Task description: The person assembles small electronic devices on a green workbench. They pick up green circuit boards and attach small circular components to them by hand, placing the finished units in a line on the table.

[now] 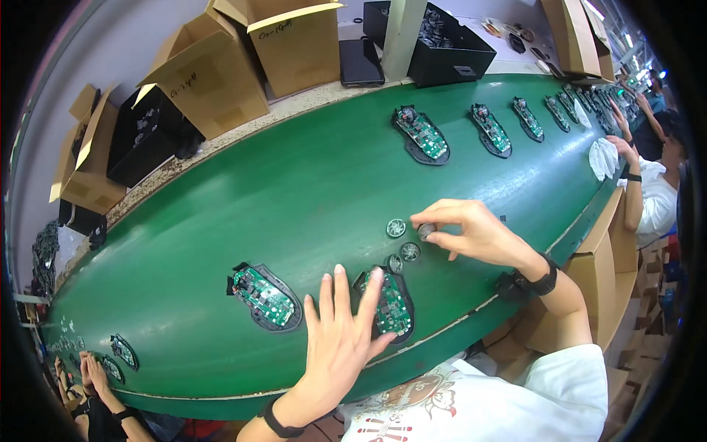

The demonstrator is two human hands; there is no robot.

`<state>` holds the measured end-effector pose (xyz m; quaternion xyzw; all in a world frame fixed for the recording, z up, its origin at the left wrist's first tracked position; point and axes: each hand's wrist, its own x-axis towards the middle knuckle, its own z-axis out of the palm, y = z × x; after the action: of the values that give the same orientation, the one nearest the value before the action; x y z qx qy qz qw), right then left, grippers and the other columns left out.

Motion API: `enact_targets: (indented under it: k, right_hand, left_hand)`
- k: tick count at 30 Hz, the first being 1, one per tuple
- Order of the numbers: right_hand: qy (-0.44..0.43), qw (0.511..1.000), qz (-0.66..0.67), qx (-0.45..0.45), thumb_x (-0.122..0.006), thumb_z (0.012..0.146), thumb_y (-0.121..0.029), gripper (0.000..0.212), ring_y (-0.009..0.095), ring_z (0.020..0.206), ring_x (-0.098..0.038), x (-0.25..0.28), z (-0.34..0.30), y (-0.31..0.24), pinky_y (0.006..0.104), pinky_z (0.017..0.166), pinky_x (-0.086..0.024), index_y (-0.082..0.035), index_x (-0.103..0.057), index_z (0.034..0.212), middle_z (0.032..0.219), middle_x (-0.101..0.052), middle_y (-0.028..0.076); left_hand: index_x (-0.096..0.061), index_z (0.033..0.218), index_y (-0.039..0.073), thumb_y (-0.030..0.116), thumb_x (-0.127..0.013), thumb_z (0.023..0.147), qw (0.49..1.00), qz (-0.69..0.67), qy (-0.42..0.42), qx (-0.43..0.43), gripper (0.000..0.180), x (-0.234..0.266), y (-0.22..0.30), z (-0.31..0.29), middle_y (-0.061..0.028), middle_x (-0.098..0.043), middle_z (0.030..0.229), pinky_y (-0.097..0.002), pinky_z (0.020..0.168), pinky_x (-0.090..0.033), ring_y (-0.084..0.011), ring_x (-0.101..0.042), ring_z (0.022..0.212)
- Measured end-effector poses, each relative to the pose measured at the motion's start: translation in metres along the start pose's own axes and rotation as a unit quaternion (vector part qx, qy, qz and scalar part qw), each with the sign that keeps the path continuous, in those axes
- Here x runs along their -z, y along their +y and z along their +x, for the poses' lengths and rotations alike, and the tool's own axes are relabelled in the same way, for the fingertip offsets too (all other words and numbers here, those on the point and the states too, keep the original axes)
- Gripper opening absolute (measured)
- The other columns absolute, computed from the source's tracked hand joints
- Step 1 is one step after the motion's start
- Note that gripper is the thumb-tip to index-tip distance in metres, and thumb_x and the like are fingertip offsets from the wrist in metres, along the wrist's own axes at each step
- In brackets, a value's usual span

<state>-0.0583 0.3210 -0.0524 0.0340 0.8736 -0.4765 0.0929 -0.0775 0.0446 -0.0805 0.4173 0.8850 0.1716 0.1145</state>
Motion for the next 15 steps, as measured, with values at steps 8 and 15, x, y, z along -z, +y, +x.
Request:
enact_targets:
  k: [8, 15]
  right_hand:
    - [-0.013, 0.987, -0.072, 0.142, -0.076, 0.085, -0.012, 0.037, 0.033, 0.088, -0.071, -0.04, -0.02, -0.018, 0.0378, 0.078, -0.059, -0.002, -0.069, 0.12, 0.102, -0.072, 0.017]
    - [0.099, 0.935, -0.217, 0.263, -0.075, 0.085, -0.016, 0.028, 0.024, 0.086, -0.07, -0.076, -0.015, -0.008, 0.0347, 0.063, -0.058, -0.001, -0.07, 0.108, 0.099, -0.071, 0.011]
  left_hand:
    - [-0.052, 0.143, 0.028, 0.028, -0.074, 0.082, 0.995, 0.064, 0.011, -0.078, 0.065, -0.016, 0.0, -0.012, -0.0297, -0.04, 0.148, -0.063, 0.104, -0.04, -0.039, -0.053, 0.122]
    - [-0.059, 0.135, 0.022, 0.018, -0.064, 0.085, 0.99, 0.114, 0.053, -0.056, 0.05, -0.024, 0.02, -0.009, -0.0288, -0.048, 0.141, -0.0619, 0.105, -0.04, -0.0318, -0.059, 0.11]
